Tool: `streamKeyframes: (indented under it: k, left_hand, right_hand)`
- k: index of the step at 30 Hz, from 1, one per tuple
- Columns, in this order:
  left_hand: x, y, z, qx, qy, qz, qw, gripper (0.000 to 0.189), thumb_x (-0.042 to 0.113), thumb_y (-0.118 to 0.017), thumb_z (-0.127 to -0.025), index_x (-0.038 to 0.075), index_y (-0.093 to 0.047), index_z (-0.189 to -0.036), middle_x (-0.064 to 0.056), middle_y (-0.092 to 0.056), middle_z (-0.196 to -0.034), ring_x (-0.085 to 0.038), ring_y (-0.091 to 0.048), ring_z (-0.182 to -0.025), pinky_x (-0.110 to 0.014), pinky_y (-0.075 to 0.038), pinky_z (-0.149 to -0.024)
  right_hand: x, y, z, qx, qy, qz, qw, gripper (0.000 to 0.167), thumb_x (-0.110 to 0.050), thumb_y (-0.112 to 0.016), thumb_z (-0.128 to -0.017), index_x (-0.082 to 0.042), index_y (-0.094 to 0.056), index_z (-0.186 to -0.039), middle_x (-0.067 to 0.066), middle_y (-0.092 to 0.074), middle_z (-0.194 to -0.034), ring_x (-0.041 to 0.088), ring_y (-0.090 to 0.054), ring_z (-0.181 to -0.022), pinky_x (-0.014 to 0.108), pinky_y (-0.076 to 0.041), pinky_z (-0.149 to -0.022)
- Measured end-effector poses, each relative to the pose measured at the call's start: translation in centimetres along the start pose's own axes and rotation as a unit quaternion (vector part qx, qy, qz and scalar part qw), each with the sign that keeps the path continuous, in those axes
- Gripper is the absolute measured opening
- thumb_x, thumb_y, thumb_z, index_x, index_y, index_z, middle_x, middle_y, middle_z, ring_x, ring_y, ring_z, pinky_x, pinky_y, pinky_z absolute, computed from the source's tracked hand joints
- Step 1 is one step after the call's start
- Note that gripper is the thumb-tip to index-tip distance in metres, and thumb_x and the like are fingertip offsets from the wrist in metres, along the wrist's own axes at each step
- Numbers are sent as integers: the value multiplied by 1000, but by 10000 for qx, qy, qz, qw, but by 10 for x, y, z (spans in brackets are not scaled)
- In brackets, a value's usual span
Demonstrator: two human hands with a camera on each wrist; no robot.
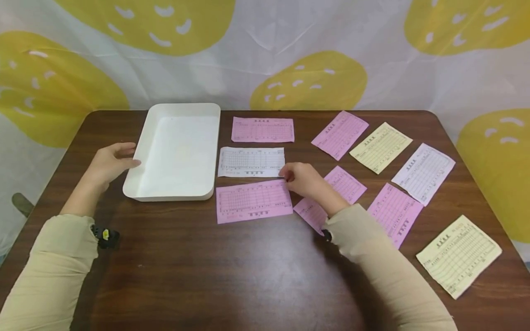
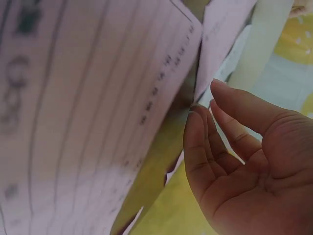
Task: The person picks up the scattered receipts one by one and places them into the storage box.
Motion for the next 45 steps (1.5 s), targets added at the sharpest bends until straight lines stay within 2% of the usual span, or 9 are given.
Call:
streamKeyframes:
  k: [7,13,22,29,33,37,41,45]
  left_hand:
    - [-2,-1,-1,5,54,280,9996,54,4,-50,-94,-7,-33,-144,-31,-44,-141,-40,-46,-126,-51,-43,-105]
    - [-6,0,-2,-140,203,629,9977,52,7,-49,-97,-3,-34,-145,-27,-43,-144,-35,-46,-127,-47,-44,-106]
    - [-11,3,-3,-243,378,674,9967,53,11,-49,-98,1,-33,-147,-22,-42,-147,-27,-47,-125,-43,-44,-108]
    - [-9,1,-3,-266,359,680,9967,52,10,-49,-98,0,-33,-147,-24,-41,-147,-31,-45,-127,-45,-42,-109]
    - [-8,-1,-4,-241,378,665,9968,52,10,-49,-98,0,-34,-146,-23,-42,-147,-31,-46,-127,-45,-43,-108]
    - [-9,-1,-5,-236,350,676,9968,52,10,-49,-98,0,-34,-146,-24,-41,-146,-33,-45,-128,-46,-42,-109]
    - [-9,0,-5,-224,342,676,9969,52,10,-49,-98,-1,-34,-146,-25,-41,-146,-34,-45,-128,-47,-42,-109]
    - [-9,1,-3,-197,372,644,9970,52,9,-48,-98,-1,-34,-146,-24,-42,-146,-34,-45,-128,-46,-42,-108]
  right_hand:
    - [-1,-5,-4,-40,25,99,9999,26,1,-68,-82,4,-65,-108,18,-65,-95,27,-61,-88,39,-52,-80]
    - [-4,-4,-5,-207,-69,236,9995,23,-1,-70,-82,3,-66,-104,16,-65,-92,25,-60,-87,39,-51,-81]
    - [-2,-4,-7,-330,-232,297,9987,17,-6,-71,-82,1,-67,-97,14,-68,-90,23,-60,-85,38,-51,-80]
    - [-3,-5,-5,-253,-294,318,9987,11,-6,-70,-83,0,-69,-93,13,-67,-87,22,-58,-82,35,-50,-76]
    - [-6,-3,-1,-155,-214,320,9991,10,-4,-67,-85,-1,-70,-93,14,-67,-91,23,-58,-85,39,-50,-80]
    - [-9,2,2,-99,-150,167,9997,8,-5,-66,-85,-3,-68,-92,14,-67,-92,24,-57,-86,39,-50,-81]
    - [-11,11,3,-125,-116,-241,9996,8,-5,-68,-83,-3,-66,-91,10,-65,-88,20,-58,-83,30,-49,-73]
    - [-12,22,5,-222,-44,-694,9973,18,-6,-70,-82,-2,-66,-100,8,-62,-88,16,-56,-80,22,-46,-67]
Point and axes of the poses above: each hand's wrist, its own z-axis away from the middle knuckle, its own y-axis out of the back of the hand, x = y × z, the point moved 1 cm from there along -z, towards the middle knuckle
